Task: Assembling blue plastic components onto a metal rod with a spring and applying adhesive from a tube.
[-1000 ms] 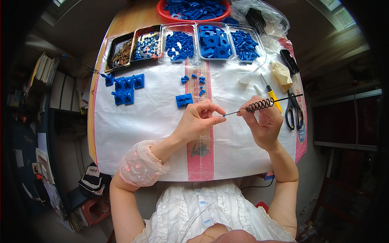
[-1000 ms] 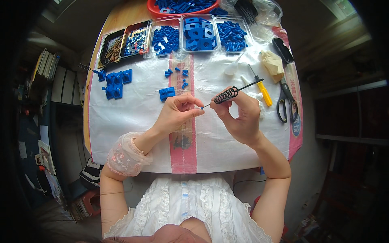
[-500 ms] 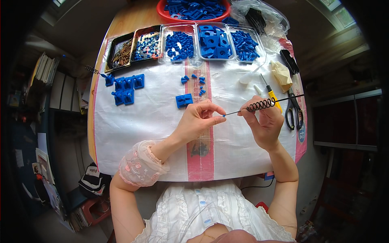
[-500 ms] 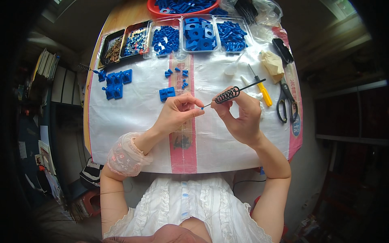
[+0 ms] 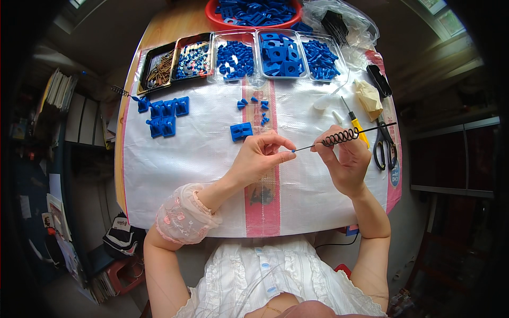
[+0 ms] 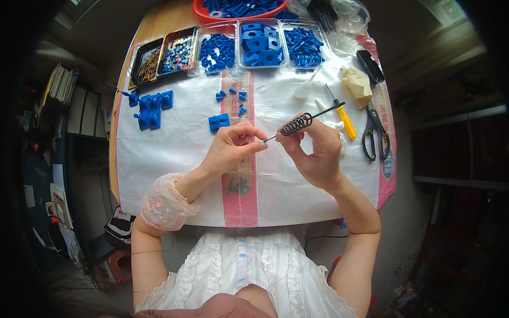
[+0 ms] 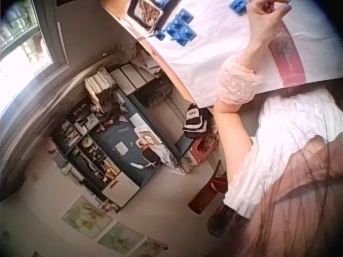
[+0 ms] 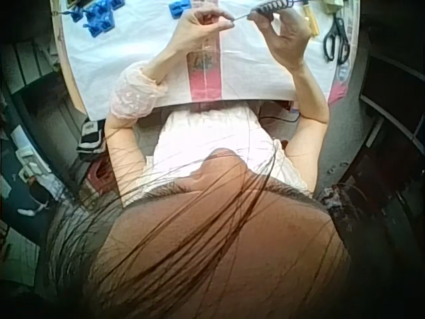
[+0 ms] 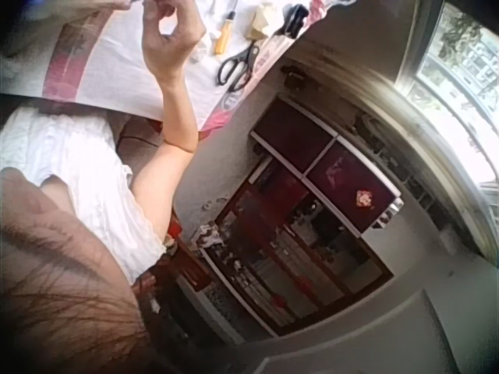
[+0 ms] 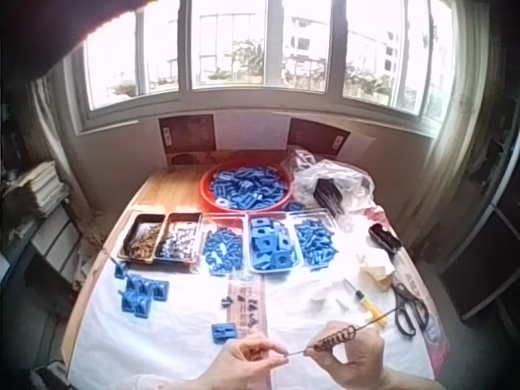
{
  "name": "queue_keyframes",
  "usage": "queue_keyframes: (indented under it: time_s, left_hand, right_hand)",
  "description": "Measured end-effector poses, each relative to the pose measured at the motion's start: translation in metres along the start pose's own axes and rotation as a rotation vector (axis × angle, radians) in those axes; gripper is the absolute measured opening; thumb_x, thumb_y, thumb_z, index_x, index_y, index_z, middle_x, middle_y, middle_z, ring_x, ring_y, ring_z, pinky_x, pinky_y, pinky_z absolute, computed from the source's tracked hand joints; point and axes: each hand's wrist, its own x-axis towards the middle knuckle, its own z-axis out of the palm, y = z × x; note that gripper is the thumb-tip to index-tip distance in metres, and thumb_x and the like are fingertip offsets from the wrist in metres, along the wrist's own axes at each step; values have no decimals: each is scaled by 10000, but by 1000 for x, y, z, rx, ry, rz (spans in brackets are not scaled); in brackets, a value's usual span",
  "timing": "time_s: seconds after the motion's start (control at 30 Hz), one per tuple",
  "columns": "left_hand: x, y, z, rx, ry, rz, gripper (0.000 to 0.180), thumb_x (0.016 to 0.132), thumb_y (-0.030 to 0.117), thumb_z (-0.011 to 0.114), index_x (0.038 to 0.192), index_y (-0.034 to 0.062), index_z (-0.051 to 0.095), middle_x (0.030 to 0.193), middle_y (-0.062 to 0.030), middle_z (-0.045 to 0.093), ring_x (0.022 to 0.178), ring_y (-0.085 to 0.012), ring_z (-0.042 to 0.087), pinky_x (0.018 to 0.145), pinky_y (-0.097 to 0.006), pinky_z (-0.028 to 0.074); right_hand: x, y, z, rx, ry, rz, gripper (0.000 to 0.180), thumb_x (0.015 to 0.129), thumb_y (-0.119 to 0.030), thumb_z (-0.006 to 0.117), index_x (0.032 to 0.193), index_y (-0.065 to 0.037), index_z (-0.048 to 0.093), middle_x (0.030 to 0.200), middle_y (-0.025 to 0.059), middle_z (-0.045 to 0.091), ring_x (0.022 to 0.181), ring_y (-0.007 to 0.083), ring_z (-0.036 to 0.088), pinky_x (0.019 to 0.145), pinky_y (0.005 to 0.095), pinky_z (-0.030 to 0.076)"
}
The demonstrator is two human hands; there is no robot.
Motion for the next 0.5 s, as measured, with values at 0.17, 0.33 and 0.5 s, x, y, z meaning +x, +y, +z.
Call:
queue_keyframes:
  time_s: [0.17, 0.33, 0.5]
  left_hand:
    - [0, -4, 1, -6, 24, 32, 156, 836, 140, 795, 955, 48, 753, 764, 74, 475, 623, -10, 370, 553, -187, 300]
    - [0, -1, 0, -3, 1, 6, 130, 850, 81, 771, 966, 39, 729, 807, 80, 506, 655, 17, 410, 581, -161, 315]
    - [0, 0, 0, 1, 2, 6, 128, 855, 85, 769, 966, 38, 729, 811, 79, 514, 658, 18, 414, 583, -160, 319]
  right_hand:
    - [0, 0, 0, 9, 10, 7, 150, 796, 67, 734, 905, -24, 687, 835, 40, 720, 691, 88, 610, 637, 232, 476]
    - [0, -1, -1, 11, 3, 3, 147, 799, 65, 734, 907, -23, 686, 844, 43, 720, 700, 91, 614, 637, 231, 476]
    - [1, -2, 0, 15, 2, 4, 145, 799, 61, 737, 905, -23, 685, 832, 40, 719, 697, 90, 614, 635, 231, 477]
